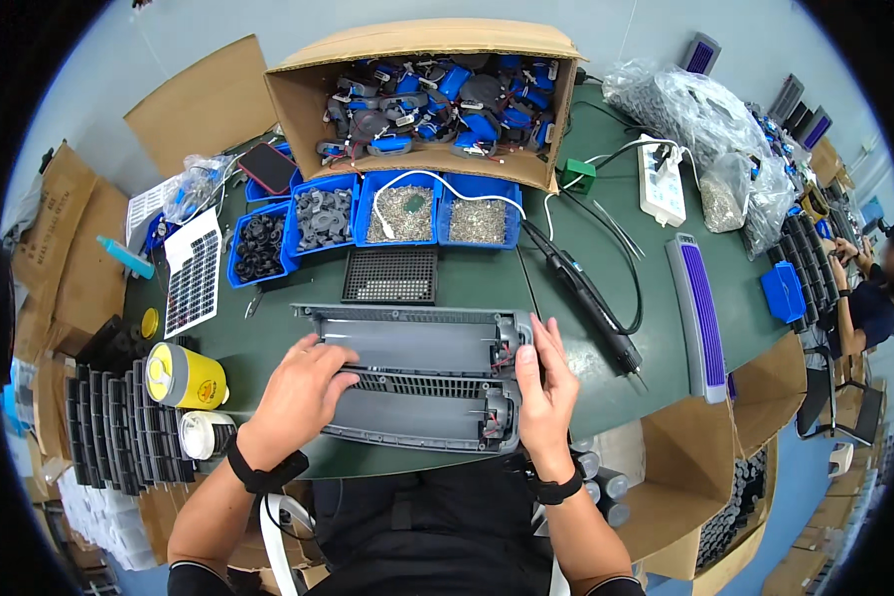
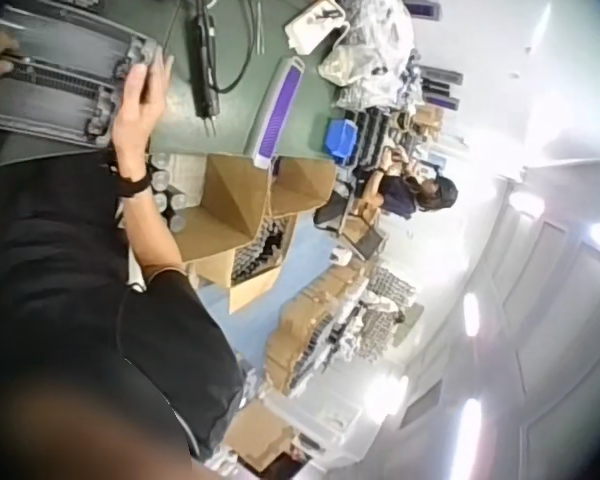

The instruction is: The person assembles a grey electronic device by inserting a black finned component into a housing and securing it with a hot glue gun. They then connect a small blue battery pack to the device's internal wiring and attach a grey top cover, using the glue gun again to seal the assembly.

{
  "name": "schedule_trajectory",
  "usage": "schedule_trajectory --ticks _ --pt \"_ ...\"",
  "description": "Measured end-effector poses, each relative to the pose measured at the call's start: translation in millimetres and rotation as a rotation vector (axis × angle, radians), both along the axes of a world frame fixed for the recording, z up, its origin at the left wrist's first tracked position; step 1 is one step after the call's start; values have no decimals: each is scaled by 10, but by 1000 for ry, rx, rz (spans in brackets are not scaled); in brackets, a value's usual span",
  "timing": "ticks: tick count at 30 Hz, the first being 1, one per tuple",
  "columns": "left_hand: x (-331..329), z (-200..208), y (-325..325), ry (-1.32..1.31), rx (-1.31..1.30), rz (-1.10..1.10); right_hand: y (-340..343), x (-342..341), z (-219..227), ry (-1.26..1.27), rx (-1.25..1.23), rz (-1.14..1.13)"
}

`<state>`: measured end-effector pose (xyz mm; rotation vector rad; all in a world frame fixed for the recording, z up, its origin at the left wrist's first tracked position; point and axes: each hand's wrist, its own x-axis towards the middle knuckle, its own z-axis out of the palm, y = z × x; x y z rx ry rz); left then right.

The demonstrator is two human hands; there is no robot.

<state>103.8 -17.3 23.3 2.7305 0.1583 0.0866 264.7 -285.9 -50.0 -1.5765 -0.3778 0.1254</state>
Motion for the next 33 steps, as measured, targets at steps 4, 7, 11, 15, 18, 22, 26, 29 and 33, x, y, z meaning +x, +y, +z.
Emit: schedule_trajectory --ticks 4,7,11,15,18,22,26,29,33 --pt "8 24 -29 -49 -70 33 -84 70 38 42 295 307" --pt "38 38 -9 -12 -101 38 -152 15 123 22 209 468" --pt "62 31 43 -7 -65 -20 -75 50 226 100 149 466" --pt "124 112 100 67 -37 -53 -2 146 302 226 101 511" --pt "161 3 191 40 -78 -70 15 124 288 185 129 482" --pt "194 -62 217 -37 -199 -51 29 105 266 187 168 453" --pt "166 -36 234 -2 -323 -19 -5 131 161 163 219 459" --pt "142 92 202 52 -295 -48 -19 145 133 157 220 463" --pt "86 121 106 -17 -117 -86 -36 146 140 196 219 453"
